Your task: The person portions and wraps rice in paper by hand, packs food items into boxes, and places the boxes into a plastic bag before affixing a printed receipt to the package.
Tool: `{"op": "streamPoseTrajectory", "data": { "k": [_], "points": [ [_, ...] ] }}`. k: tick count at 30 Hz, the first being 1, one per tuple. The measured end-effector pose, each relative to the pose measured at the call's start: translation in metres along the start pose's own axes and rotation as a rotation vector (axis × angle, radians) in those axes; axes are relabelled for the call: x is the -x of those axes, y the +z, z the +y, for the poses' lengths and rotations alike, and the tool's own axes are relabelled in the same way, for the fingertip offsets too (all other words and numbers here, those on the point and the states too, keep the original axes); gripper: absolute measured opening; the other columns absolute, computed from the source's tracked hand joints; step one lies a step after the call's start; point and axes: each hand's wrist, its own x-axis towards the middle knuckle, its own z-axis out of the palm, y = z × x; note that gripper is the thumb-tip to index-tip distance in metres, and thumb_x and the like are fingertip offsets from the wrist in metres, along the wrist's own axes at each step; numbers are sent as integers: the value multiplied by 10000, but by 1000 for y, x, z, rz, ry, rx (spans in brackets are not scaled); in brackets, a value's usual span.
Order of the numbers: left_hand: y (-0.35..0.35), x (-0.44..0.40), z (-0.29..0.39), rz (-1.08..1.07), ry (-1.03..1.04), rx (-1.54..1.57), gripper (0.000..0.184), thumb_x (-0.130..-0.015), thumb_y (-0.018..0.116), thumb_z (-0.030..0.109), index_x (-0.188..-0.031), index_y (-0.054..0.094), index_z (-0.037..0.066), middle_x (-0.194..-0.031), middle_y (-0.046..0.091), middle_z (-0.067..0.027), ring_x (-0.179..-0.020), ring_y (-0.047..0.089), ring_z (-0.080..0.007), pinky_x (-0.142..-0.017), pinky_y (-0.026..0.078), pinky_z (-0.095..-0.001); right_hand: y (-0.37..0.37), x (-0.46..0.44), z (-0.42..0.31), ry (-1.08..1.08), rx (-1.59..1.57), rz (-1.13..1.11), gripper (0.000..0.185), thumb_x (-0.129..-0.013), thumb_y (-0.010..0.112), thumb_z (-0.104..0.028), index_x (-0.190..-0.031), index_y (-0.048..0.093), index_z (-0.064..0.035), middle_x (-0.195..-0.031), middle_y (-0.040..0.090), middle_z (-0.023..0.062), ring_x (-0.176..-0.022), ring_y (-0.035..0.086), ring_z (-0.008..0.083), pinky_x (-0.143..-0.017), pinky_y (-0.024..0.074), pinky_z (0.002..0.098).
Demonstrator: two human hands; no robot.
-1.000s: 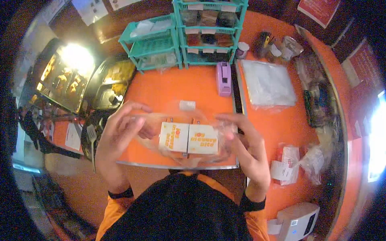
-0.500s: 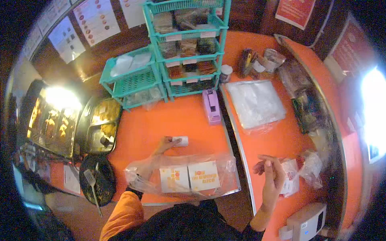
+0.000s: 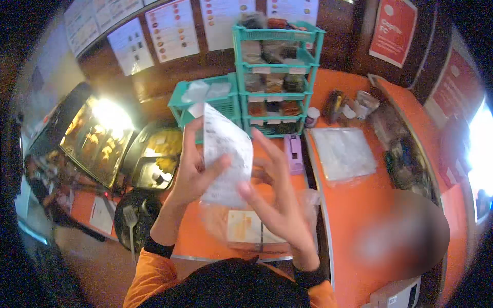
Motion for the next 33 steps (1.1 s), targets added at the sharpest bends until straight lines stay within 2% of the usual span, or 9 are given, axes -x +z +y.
{"op": "streamPoseTrajectory", "data": {
  "k": [4, 7, 9, 12, 17, 24, 27, 30, 33],
  "points": [
    [3, 51, 31, 153, -119, 118, 815, -873, 629, -22, -1449, 61, 70, -1322, 458, -176, -1179, 529, -236, -954, 463, -393, 50, -25, 18, -26, -51, -119, 408, -888, 590, -28, -1292, 541, -10, -1216, 598, 94, -1070, 589, 188, -904, 458, 291],
    [-5, 92, 34, 247, 169, -152, 816, -839, 655, -21, -1462, 132, 36, -1396, 395, -167, -1274, 450, -231, -1009, 417, -387, 84, -28, 30, -74, -88, -103, 349, -857, 571, 21, -1197, 634, -17, -1205, 604, 100, -1095, 569, 173, -894, 443, 273],
    [-18, 118, 53, 113, -22, -295, 795, -803, 697, 1, -1461, 252, 5, -1432, 392, -144, -1318, 400, -223, -1046, 381, -369, 103, -26, 25, -117, -73, -150, 381, -844, 571, 31, -1219, 620, -19, -1198, 602, 106, -1116, 555, 180, -914, 430, 280],
    [-30, 152, 68, 234, -184, -152, 742, -794, 717, 26, -1438, 350, -7, -1458, 385, -136, -1321, 396, -210, -1070, 348, -348, 135, -23, 33, -144, -132, -224, 460, -827, 566, 45, -1281, 575, -31, -1199, 590, 117, -1155, 527, 198, -961, 396, 294],
    [-65, 206, 67, 355, -175, -304, 787, -778, 746, 54, -1446, 336, -11, -1451, 393, -146, -1329, 392, -221, -1093, 312, -354, 192, 1, 53, -10, -270, -324, 576, -807, 542, 71, -1368, 483, -48, -1268, 535, 142, -1215, 482, 235, -1027, 347, 316],
    [-128, 311, -103, 464, -396, -695, 911, -615, 782, 3, -1429, 380, 74, -1226, 426, -165, -1156, 473, -319, -1007, 392, -390, 259, 90, 233, 121, 341, -219, 622, -692, 472, 135, -1280, 537, -57, -1242, 431, 216, -1213, 428, 412, -1033, 376, 454],
    [-131, 376, -199, 474, -525, -736, 928, -589, 761, -24, -1428, 392, 119, -1197, 413, -196, -1121, 469, -365, -1000, 402, -415, 261, 155, 328, 282, 396, -226, 641, -671, 466, 138, -1272, 551, -68, -1231, 433, 209, -1236, 418, 404, -1036, 382, 443],
    [-130, 389, -216, 432, -622, -780, 926, -587, 773, -11, -1419, 405, 161, -1185, 404, -236, -1121, 457, -411, -988, 415, -456, 254, 178, 356, 411, 481, -284, 625, -669, 504, 108, -1255, 578, -95, -1314, 404, 212, -1240, 408, 410, -1047, 354, 491],
    [-138, 393, -211, 379, -632, -839, 950, -591, 813, 39, -1428, 399, 211, -1196, 416, -225, -1144, 472, -420, -957, 435, -472, 244, 186, 364, 274, 645, -384, 602, -699, 546, 75, -1230, 625, -196, -1399, 355, 164, -1208, 415, 376, -1025, 367, 469]
  ]
}}
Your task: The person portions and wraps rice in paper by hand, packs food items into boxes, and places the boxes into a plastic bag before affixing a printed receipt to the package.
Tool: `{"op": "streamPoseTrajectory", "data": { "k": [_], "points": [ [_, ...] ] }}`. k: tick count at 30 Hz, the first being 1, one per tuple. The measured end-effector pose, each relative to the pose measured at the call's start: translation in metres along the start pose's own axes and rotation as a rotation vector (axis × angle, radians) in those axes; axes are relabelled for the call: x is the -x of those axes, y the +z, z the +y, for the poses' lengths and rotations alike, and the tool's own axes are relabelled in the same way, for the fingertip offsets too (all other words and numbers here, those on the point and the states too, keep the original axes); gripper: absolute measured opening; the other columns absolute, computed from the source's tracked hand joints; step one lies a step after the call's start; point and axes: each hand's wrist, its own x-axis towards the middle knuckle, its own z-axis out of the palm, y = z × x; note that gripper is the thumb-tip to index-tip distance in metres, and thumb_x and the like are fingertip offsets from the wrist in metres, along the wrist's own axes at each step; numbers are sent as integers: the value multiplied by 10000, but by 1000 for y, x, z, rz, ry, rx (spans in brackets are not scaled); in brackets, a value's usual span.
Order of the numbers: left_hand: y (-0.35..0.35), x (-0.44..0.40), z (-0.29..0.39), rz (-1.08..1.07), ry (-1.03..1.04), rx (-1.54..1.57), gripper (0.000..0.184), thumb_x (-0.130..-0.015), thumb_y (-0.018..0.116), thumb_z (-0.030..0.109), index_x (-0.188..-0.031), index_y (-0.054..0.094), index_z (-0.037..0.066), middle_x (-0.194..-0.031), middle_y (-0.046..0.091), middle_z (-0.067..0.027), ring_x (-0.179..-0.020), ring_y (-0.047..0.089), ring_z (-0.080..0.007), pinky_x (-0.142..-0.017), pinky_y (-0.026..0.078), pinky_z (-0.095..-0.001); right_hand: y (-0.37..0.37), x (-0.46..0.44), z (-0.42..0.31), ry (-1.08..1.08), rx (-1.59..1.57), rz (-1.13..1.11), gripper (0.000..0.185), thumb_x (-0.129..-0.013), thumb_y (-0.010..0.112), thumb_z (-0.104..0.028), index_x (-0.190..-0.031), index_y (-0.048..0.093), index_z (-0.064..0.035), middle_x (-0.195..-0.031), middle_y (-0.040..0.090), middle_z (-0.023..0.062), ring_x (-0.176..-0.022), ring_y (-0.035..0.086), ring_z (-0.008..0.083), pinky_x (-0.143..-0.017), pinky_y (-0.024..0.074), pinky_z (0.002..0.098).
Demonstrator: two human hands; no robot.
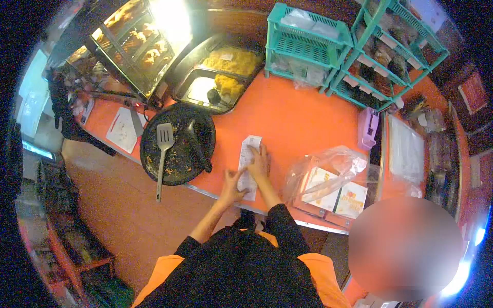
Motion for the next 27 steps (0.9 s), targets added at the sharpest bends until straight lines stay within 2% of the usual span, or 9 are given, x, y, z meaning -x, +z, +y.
{"op": "streamPoseTrajectory", "data": {
  "k": [2, 6, 9, 11, 14, 18, 21, 24, 27],
  "points": [
    [-21, -9, -1, -208, -99, -102, 952, -601, 843, 111, -1430, 401, 269, -1204, 434, -200, -1121, 511, -423, -901, 460, -507, -9, 0, -5, -76, 79, 18, 541, -733, 603, -3, -1214, 642, -247, -1450, 309, 140, -1212, 384, 395, -1010, 345, 519],
    [-46, -23, 21, -364, -135, -255, 980, -615, 848, 137, -1451, 345, 226, -1170, 466, -224, -1019, 574, -450, -837, 516, -520, -7, 5, -1, -37, 350, 53, 579, -714, 707, -155, -1266, 599, -296, -1469, 253, 158, -1245, 344, 410, -1029, 313, 553],
    [-42, -31, 19, -327, -131, -368, 1087, -583, 867, 166, -1490, 276, 262, -1134, 492, -224, -976, 597, -467, -784, 535, -538, -19, 29, -23, 75, 185, -38, 796, -623, 794, -314, -1361, 497, -295, -1477, 192, 210, -1274, 296, 447, -1060, 268, 575],
    [-38, -35, 16, -347, -175, -350, 1202, -530, 893, 173, -1511, 211, 299, -1115, 508, -223, -918, 618, -456, -760, 548, -522, -25, 64, -32, 236, 374, -300, 1004, -531, 842, -379, -1422, 391, -279, -1443, 211, 246, -1295, 268, 463, -1070, 252, 588],
    [-39, -37, 23, -440, -270, -455, 1364, -452, 924, 190, -1515, 95, 401, -1190, 489, -161, -936, 642, -419, -717, 541, -557, -12, 49, -11, 202, 348, -139, 1032, -518, 852, -373, -1423, 374, -242, -1392, 260, 257, -1265, 305, 488, -1063, 265, 591],
    [-32, -32, 13, -422, -238, -456, 1409, -431, 934, 202, -1518, 59, 397, -1166, 500, -179, -936, 641, -421, -702, 543, -555, -6, -36, -1, 252, 287, 87, 1029, -512, 857, -349, -1413, 380, -211, -1369, 284, 271, -1236, 339, 479, -1047, 283, 590],
    [-39, -38, 20, -380, -164, -443, 1404, -444, 936, 212, -1521, 53, 392, -1137, 508, -188, -918, 644, -418, -684, 541, -561, 9, -2, 9, 130, 309, 130, 990, -541, 847, -348, -1399, 386, -170, -1363, 300, 250, -1229, 351, 469, -1039, 290, 580],
    [-35, -36, 12, -399, -209, -465, 1402, -451, 939, 216, -1520, 50, 392, -1192, 500, -207, -960, 639, -417, -688, 542, -553, -36, 77, -18, 128, 257, -165, 896, -616, 808, -385, -1375, 408, -125, -1325, 329, 224, -1206, 369, 452, -1034, 273, 578],
    [-39, -47, 19, -495, -253, -389, 1409, -439, 940, 220, -1520, 54, 393, -1285, 473, -232, -1017, 622, -433, -744, 536, -543, -72, 116, -35, 105, 227, -217, 810, -678, 773, -363, -1365, 420, -118, -1283, 370, 237, -1170, 414, 437, -1011, 318, 558]
  ]
}}
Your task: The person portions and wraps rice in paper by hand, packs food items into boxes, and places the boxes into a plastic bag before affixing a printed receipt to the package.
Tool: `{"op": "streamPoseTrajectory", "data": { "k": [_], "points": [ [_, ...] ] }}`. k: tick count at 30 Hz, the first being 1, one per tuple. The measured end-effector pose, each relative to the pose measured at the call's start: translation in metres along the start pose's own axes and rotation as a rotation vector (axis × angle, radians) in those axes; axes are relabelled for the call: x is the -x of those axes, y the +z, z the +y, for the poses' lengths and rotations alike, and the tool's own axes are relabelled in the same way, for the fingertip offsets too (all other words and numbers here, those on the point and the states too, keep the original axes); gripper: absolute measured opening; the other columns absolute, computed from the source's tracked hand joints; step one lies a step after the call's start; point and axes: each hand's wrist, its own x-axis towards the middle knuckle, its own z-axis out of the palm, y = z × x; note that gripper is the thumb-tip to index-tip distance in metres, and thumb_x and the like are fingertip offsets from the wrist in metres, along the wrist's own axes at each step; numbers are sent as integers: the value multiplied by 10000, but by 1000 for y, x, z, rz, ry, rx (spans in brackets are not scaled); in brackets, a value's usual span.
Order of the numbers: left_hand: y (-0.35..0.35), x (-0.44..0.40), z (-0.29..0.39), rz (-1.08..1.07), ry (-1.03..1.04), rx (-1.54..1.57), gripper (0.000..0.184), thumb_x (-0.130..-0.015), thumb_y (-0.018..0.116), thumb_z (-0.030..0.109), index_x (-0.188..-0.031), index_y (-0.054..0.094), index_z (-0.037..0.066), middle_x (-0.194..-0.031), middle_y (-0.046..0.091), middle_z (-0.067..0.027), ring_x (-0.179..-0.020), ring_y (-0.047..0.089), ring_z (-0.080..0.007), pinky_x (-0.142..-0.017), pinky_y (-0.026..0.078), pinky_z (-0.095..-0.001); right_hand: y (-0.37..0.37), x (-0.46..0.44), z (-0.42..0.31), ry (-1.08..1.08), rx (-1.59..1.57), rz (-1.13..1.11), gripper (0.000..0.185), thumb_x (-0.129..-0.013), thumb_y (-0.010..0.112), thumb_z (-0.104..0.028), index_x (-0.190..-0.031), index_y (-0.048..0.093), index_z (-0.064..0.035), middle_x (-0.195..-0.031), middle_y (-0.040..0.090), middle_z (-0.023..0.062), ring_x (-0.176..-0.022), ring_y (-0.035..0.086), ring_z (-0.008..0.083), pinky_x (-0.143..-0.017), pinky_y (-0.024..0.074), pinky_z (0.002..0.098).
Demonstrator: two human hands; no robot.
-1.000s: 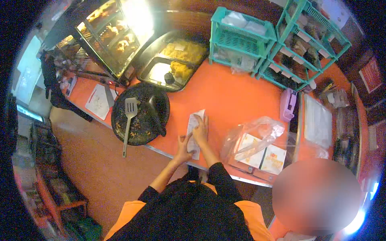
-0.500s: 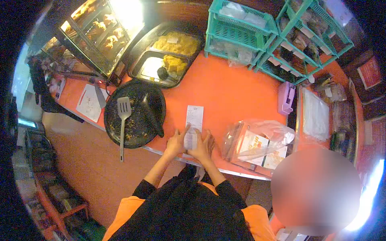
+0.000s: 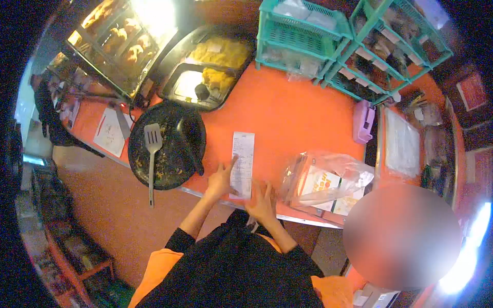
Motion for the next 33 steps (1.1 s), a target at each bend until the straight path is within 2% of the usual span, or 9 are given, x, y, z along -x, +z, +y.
{"op": "streamPoseTrajectory", "data": {
  "k": [6, 9, 19, 22, 24, 25, 27, 29, 33],
  "points": [
    [-15, -75, 13, 82, -139, -131, 1398, -441, 933, 196, -1539, 68, 248, -1482, 321, -208, -1241, 483, -418, -895, 455, -599, -39, 45, 18, 56, -385, -224, 535, -807, 692, -215, -1290, 496, -94, -1184, 463, 211, -1072, 533, 383, -903, 458, 427],
    [-11, -148, -2, 230, 117, -535, 1284, -525, 876, 217, -1536, 87, 152, -1526, 268, -171, -1346, 364, -387, -967, 410, -567, -50, 56, 31, 47, -344, -228, 435, -829, 682, -165, -1233, 545, -78, -1183, 484, 194, -1097, 537, 372, -906, 457, 401],
    [-40, -203, -50, 140, -337, -708, 827, -706, 678, 353, -1417, 399, 37, -1538, 264, -158, -1417, 261, -329, -1114, 254, -472, -81, 95, 60, 239, -575, -244, 367, -856, 655, -206, -1200, 596, -92, -1196, 521, 205, -1145, 532, 371, -944, 451, 414],
    [-51, -197, -36, 93, -337, -556, 846, -678, 700, 250, -1380, 381, -99, -1498, 303, -244, -1415, 254, -372, -1130, 271, -444, -95, 105, 69, 145, -540, -141, 300, -861, 656, -200, -1136, 633, -84, -1051, 594, 197, -1035, 597, 371, -895, 480, 413],
    [-52, -181, -14, 144, -283, -421, 919, -685, 692, 213, -1401, 257, -165, -1478, 280, -318, -1405, 238, -433, -1145, 257, -450, -121, 118, 67, 93, -330, 64, 214, -878, 579, -60, -1083, 643, -55, -873, 611, 103, -786, 631, 204, -725, 493, 302],
    [-47, -171, -12, 151, -288, -421, 919, -685, 692, 213, -1401, 257, -165, -1478, 280, -318, -1405, 238, -433, -1145, 257, -450, -149, 127, 42, 171, -285, 275, 203, -860, 629, -144, -1025, 652, -28, -836, 620, 151, -772, 639, 285, -751, 506, 359],
    [-27, -147, -11, 386, -5, -217, 1040, -694, 724, 266, -1442, 130, -144, -1490, 206, -354, -1404, 187, -484, -1159, 216, -478, -195, 144, 28, 280, -244, 563, 303, -823, 696, -235, -996, 638, 7, -837, 616, 202, -792, 632, 363, -801, 503, 414],
    [-44, -89, 24, 55, 297, 55, 1265, -649, 808, 404, -1460, -16, -111, -1513, 49, -371, -1424, 67, -489, -1166, 155, -519, -233, 155, 60, 286, -283, 589, 407, -789, 729, -250, -1056, 591, 23, -913, 591, 206, -861, 601, 354, -848, 472, 412],
    [-47, -13, 109, -324, 681, 285, 1145, -604, 840, 393, -1405, 165, -70, -1413, 235, -299, -1350, 215, -420, -1125, 206, -499, -271, 136, 142, 232, -407, 326, 642, -719, 794, -281, -1176, 496, 57, -1065, 540, 214, -999, 538, 338, -944, 409, 407]
  ]
}}
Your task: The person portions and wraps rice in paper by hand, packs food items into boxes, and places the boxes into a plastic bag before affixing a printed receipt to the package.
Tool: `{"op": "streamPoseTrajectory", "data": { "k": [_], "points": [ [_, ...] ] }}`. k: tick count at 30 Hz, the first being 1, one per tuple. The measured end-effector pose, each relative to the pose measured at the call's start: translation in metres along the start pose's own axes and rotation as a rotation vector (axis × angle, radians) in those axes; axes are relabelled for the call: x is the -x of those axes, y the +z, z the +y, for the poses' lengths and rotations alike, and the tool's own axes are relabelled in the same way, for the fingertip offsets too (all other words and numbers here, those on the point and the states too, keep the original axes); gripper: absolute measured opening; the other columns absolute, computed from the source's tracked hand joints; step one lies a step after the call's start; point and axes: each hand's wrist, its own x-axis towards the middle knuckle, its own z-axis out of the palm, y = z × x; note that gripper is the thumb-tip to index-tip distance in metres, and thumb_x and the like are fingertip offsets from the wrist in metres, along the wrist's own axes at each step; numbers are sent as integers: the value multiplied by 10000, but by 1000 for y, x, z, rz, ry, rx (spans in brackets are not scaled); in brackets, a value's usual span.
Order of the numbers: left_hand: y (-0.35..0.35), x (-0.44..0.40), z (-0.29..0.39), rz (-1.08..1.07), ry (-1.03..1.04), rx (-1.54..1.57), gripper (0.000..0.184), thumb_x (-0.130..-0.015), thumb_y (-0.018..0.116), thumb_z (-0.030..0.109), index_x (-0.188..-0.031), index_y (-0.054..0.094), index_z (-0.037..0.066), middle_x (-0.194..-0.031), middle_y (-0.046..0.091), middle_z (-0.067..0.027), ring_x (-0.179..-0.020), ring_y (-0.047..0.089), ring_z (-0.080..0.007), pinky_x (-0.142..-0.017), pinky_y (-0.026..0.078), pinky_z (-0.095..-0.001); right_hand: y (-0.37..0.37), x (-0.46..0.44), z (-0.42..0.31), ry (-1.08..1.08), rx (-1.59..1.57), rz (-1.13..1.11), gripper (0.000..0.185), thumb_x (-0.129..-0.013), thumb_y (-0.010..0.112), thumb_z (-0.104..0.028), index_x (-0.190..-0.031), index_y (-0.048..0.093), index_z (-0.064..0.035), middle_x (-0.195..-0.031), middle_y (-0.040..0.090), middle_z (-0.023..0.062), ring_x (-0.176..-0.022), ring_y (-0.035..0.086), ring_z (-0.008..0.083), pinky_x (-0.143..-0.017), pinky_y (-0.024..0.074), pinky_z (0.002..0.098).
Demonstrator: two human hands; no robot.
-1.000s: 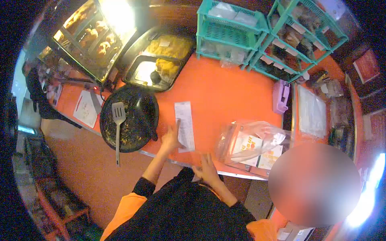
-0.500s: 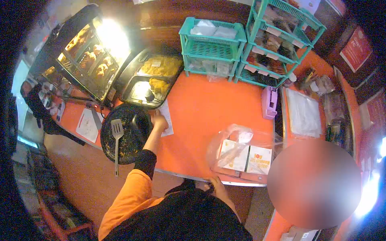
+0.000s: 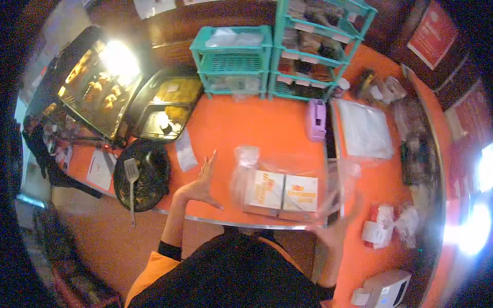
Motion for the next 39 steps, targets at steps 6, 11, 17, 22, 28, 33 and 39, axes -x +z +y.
{"op": "streamPoseTrajectory", "data": {
  "k": [6, 11, 17, 22, 28, 33, 39],
  "points": [
    [39, -76, 85, 273, 241, -266, 984, -537, 889, 376, -1323, 438, -8, -1262, 513, -191, -1239, 436, -316, -1064, 282, -470, 18, -81, 40, -121, -121, -227, 1013, -614, 891, -327, -1356, 354, 107, -1293, 463, 226, -1206, 444, 313, -1088, 316, 400],
    [75, -93, 87, 336, 178, -249, 497, -668, 773, 163, -1090, 552, 24, -1165, 552, -171, -1142, 503, -388, -934, 409, -486, 19, -98, 18, -265, -122, -194, 586, -733, 792, -210, -1226, 553, -1, -1080, 553, 146, -1076, 499, 246, -958, 414, 408],
    [119, -98, 116, 701, 208, 90, 114, -880, 527, 34, -987, 547, 3, -866, 585, -112, -858, 589, -267, -762, 471, -369, 56, -84, 39, -362, -222, -134, 493, -870, 574, -273, -1270, 520, 11, -1168, 537, 167, -1130, 494, 318, -1002, 369, 420],
    [147, -119, 114, 897, 35, 382, 301, -984, 406, 113, -1235, 529, 1, -861, 545, -10, -761, 530, -107, -654, 444, -276, 73, -85, 4, -535, -372, -43, 660, -888, 607, -246, -1425, 309, -6, -1319, 516, 198, -1214, 508, 272, -1015, 404, 414],
    [148, -127, 69, 930, -7, 300, 330, -1001, 390, 172, -1258, 512, 4, -956, 538, -3, -862, 514, -102, -709, 438, -279, 69, -88, 39, -541, 30, -44, 393, -725, 705, -191, -1068, 619, -19, -872, 649, 186, -827, 619, 380, -782, 472, 440],
    [112, -89, 61, 649, 206, 609, 501, -920, 561, 342, -1303, 500, 25, -1200, 554, -96, -1136, 492, -233, -950, 387, -411, 76, -83, 46, -510, -141, -32, 351, -654, 743, -254, -874, 621, -9, -795, 612, 175, -768, 585, 371, -702, 444, 414],
    [69, -110, 49, 91, 270, -624, 840, -775, 723, 458, -1419, 379, 42, -1389, 470, -156, -1288, 442, -318, -1090, 322, -475, 64, -84, 27, -596, 8, -109, 453, -726, 682, -308, -1085, 587, -48, -1085, 559, 161, -1045, 520, 357, -914, 352, 461]
  ]
}}
